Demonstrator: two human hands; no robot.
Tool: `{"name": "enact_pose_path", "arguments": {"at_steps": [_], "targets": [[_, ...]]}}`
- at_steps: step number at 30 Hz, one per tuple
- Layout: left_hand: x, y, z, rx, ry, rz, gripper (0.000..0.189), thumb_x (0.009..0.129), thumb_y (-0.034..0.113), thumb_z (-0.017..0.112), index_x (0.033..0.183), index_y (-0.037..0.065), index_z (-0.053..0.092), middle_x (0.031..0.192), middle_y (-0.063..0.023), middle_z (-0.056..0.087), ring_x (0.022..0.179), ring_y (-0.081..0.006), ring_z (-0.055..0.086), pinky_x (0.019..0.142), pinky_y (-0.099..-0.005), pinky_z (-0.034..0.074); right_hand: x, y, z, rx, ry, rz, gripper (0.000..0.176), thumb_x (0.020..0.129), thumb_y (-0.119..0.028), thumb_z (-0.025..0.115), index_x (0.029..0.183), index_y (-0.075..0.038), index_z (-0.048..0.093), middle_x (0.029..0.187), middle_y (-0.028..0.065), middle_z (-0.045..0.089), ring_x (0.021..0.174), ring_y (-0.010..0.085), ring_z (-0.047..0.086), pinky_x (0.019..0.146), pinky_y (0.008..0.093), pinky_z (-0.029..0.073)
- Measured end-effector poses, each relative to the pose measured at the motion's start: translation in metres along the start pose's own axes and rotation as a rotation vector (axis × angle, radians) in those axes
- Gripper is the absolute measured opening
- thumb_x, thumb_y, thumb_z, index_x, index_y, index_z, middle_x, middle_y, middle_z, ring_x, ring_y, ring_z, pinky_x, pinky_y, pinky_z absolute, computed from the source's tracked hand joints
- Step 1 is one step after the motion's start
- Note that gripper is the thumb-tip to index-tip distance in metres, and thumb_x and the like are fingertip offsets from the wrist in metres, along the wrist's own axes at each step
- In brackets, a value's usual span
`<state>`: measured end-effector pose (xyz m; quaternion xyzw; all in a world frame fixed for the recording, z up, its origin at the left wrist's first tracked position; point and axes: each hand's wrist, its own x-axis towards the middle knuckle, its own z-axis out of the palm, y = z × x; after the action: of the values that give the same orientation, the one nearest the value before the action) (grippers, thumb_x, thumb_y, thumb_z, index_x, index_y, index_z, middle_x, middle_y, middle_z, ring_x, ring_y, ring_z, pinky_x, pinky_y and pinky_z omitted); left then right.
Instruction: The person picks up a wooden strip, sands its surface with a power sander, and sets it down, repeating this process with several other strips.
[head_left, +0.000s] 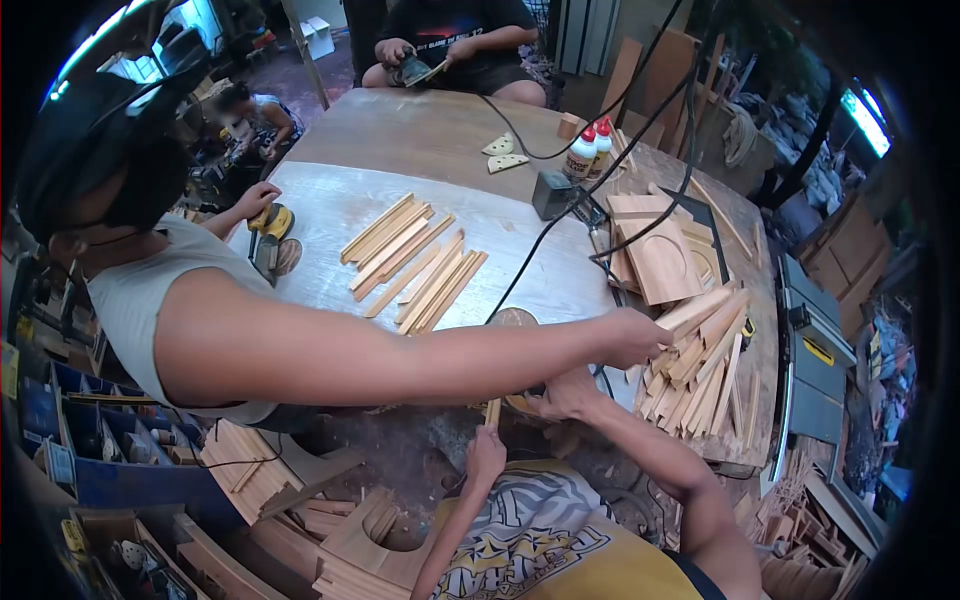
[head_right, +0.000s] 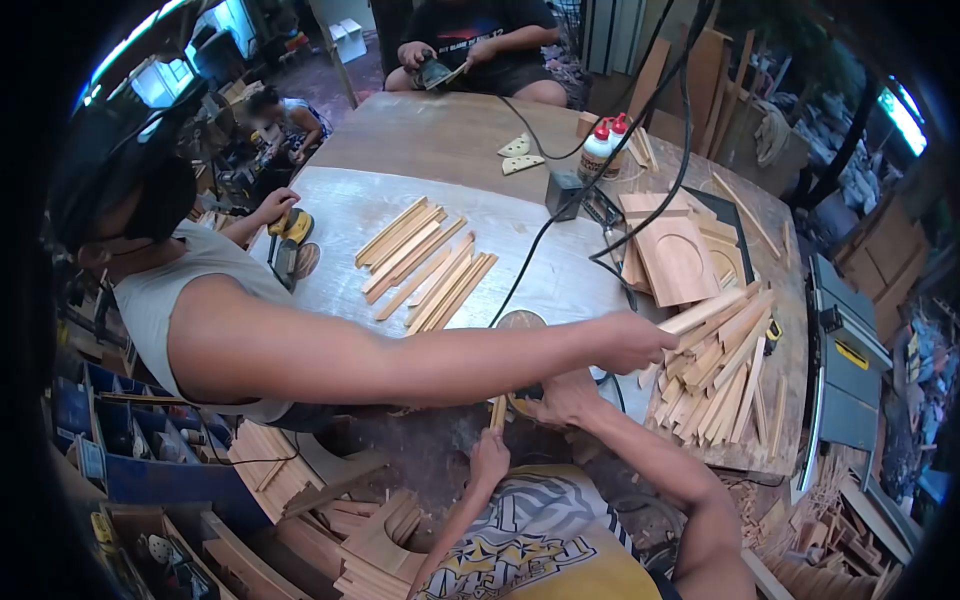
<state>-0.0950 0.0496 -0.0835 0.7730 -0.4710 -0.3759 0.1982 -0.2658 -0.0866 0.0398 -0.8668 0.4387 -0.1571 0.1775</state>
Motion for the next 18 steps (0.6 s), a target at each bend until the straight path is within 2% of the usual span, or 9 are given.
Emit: {"name": "enact_pose_path", "arguments": {"at_steps": [1, 6, 8, 9, 11, 13, 15, 16, 18], "targets": [[-0.001, 0.0, -0.001, -0.007, 0.004, 0.0, 0.036, 0.106, 0.031, 0.041, 0.108, -0.001, 0.058, 0.088, -0.0347, 0.066, 0.092, -0.056, 0.062, 0.081, -0.0631, 0.047, 0.003, -0.002, -0.003, -0.04, 0.095, -0.079, 0.063, 0.068, -0.035, 0.076, 0.124, -0.01, 0.064, 0.115, 0.021, 0.066, 0.105, 0.0399, 0.064, 0.092, 0.0496, 0.051], [0.0, 0.008, -0.009, -0.011, -0.017, -0.025, 0.038, 0.107, 0.032, 0.04, 0.108, -0.001, 0.058, 0.093, -0.0347, 0.066, 0.096, -0.0552, 0.062, 0.083, -0.0629, 0.047, 0.014, -0.004, -0.008, -0.039, 0.102, -0.067, 0.049, 0.076, -0.034, 0.073, 0.117, -0.008, 0.068, 0.113, 0.0169, 0.068, 0.104, 0.0361, 0.064, 0.09, 0.0479, 0.05], [-0.003, 0.006, -0.007, 0.001, -0.039, -0.056, 0.038, 0.107, 0.032, 0.039, 0.109, -0.001, 0.058, 0.095, -0.0348, 0.066, 0.098, -0.0549, 0.062, 0.084, -0.0629, 0.046, 0.015, -0.011, -0.013, 0.061, -0.18, -0.021, 0.053, 0.081, -0.037, 0.071, 0.125, -0.008, 0.064, 0.123, 0.0172, 0.066, 0.111, 0.0356, 0.062, 0.094, 0.0473, 0.049], [-0.002, 0.004, -0.006, -0.015, -0.034, -0.03, 0.038, 0.107, 0.032, 0.04, 0.11, -0.002, 0.057, 0.094, -0.0362, 0.066, 0.096, -0.0564, 0.061, 0.085, -0.0639, 0.046, 0.011, -0.008, -0.002, 0.067, -0.191, -0.016, 0.053, 0.081, -0.037, 0.071, 0.125, -0.008, 0.064, 0.123, 0.0172, 0.066, 0.111, 0.0356, 0.062, 0.094, 0.0473, 0.049], [0.001, -0.003, -0.001, -0.028, -0.028, -0.003, 0.039, 0.107, 0.033, 0.04, 0.111, -0.003, 0.056, 0.094, -0.0377, 0.066, 0.095, -0.0579, 0.061, 0.085, -0.065, 0.046, 0.01, 0.004, 0.032, -0.054, 0.121, -0.237, 0.063, 0.082, -0.043, 0.07, 0.133, -0.007, 0.059, 0.133, 0.017, 0.061, 0.119, 0.0351, 0.059, 0.098, 0.0458, 0.048], [0.001, -0.011, 0.006, -0.021, 0.011, 0.022, 0.04, 0.107, 0.033, 0.04, 0.114, -0.003, 0.056, 0.094, -0.0382, 0.065, 0.095, -0.0579, 0.061, 0.086, -0.0648, 0.045, 0.014, 0.009, 0.03, -0.079, 0.142, -0.256, 0.074, 0.081, -0.049, 0.071, 0.139, -0.006, 0.053, 0.141, 0.0168, 0.056, 0.126, 0.037, 0.054, 0.104, 0.0469, 0.045], [-0.001, -0.013, 0.006, -0.048, 0.038, 0.064, 0.041, 0.107, 0.032, 0.039, 0.115, -0.004, 0.056, 0.094, -0.0385, 0.065, 0.096, -0.0575, 0.061, 0.087, -0.0643, 0.045, 0.024, -0.002, -0.008, 0.107, 0.038, -0.111, 0.073, 0.08, -0.049, 0.073, 0.139, -0.011, 0.053, 0.141, 0.0183, 0.054, 0.119, 0.0404, 0.059, 0.097, 0.0502, 0.05], [-0.002, -0.011, 0.002, -0.033, -0.008, 0.025, 0.042, 0.107, 0.033, 0.038, 0.114, -0.004, 0.057, 0.094, -0.0383, 0.065, 0.096, -0.0573, 0.061, 0.087, -0.064, 0.045, 0.032, -0.003, -0.009, 0.054, -0.118, 0.065, 0.07, 0.077, -0.044, 0.074, 0.138, -0.016, 0.053, 0.132, 0.0234, 0.055, 0.105, 0.0447, 0.064, 0.085, 0.0528, 0.055], [-0.003, -0.004, -0.004, -0.019, -0.047, -0.008, 0.043, 0.107, 0.034, 0.037, 0.113, -0.004, 0.057, 0.095, -0.0382, 0.065, 0.097, -0.057, 0.061, 0.087, -0.0638, 0.046, 0.031, -0.011, -0.018, -0.023, -0.111, 0.15, 0.068, 0.072, -0.034, 0.076, 0.134, -0.017, 0.057, 0.114, 0.0276, 0.055, 0.091, 0.0467, 0.065, 0.078, 0.0526, 0.055]]}}
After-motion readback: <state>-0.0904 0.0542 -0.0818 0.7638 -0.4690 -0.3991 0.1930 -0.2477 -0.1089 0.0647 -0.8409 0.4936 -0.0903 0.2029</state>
